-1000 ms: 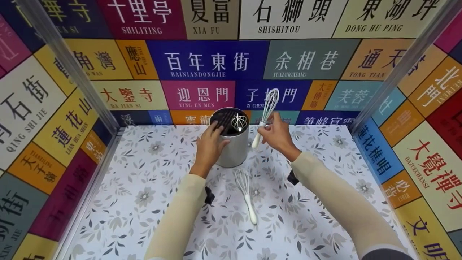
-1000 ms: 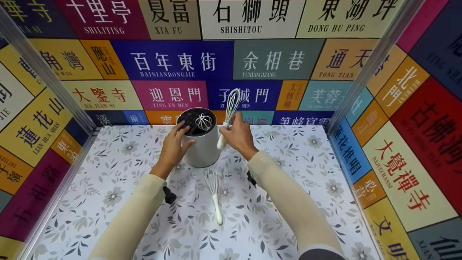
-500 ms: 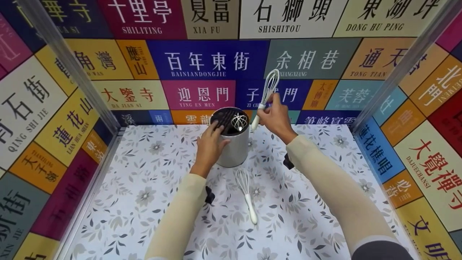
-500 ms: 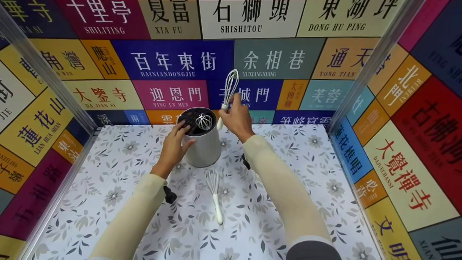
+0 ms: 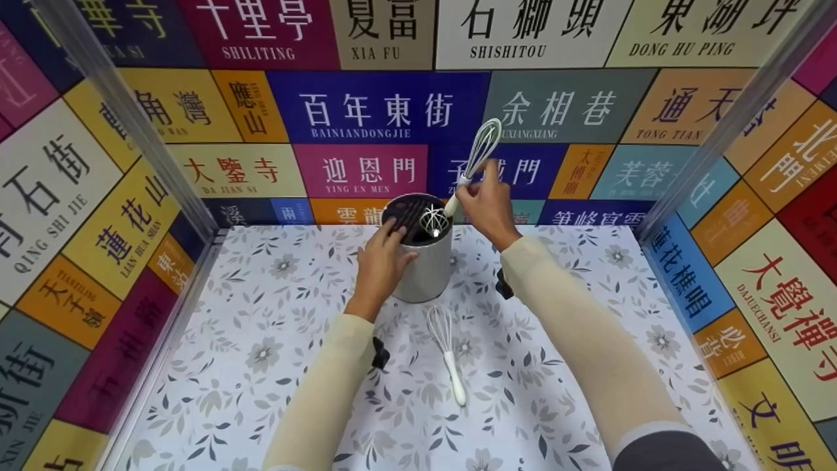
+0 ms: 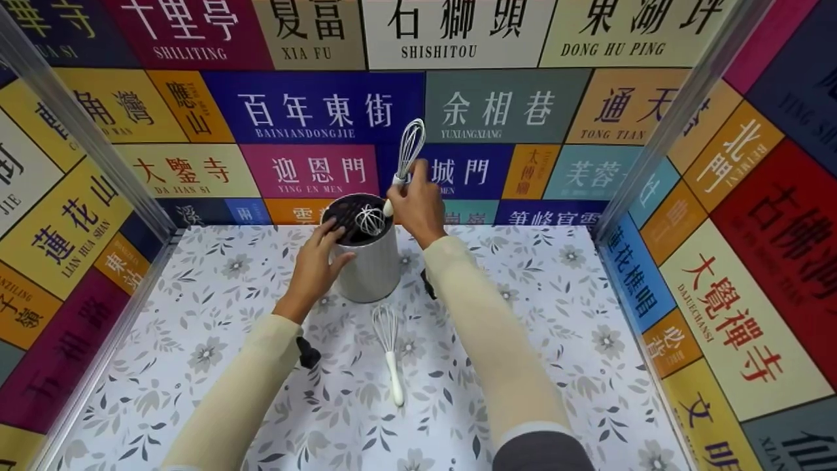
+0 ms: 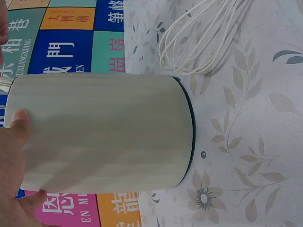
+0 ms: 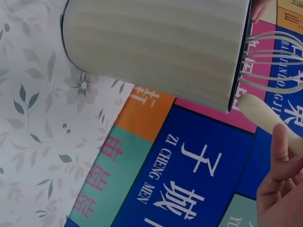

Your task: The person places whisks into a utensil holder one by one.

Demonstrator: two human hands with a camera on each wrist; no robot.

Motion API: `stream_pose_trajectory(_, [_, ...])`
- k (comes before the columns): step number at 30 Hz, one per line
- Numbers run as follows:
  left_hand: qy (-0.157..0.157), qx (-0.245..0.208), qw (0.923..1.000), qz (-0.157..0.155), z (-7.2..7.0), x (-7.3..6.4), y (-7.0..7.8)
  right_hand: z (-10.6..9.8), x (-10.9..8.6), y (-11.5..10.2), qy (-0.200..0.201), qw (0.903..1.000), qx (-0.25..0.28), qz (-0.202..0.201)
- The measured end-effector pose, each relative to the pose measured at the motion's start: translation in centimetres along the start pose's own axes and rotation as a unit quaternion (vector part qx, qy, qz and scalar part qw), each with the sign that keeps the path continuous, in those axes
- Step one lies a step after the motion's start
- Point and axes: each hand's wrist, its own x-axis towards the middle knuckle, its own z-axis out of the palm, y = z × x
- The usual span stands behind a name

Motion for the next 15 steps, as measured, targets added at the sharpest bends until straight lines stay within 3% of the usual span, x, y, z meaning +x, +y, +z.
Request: stream_pose_trajectory(15, [0.005, 0.003, 1.0000, -0.001, 0.1, 0.1, -0.1, 2.4, 0.1, 0.9, -0.029, 0.9995, -0.003, 0.012])
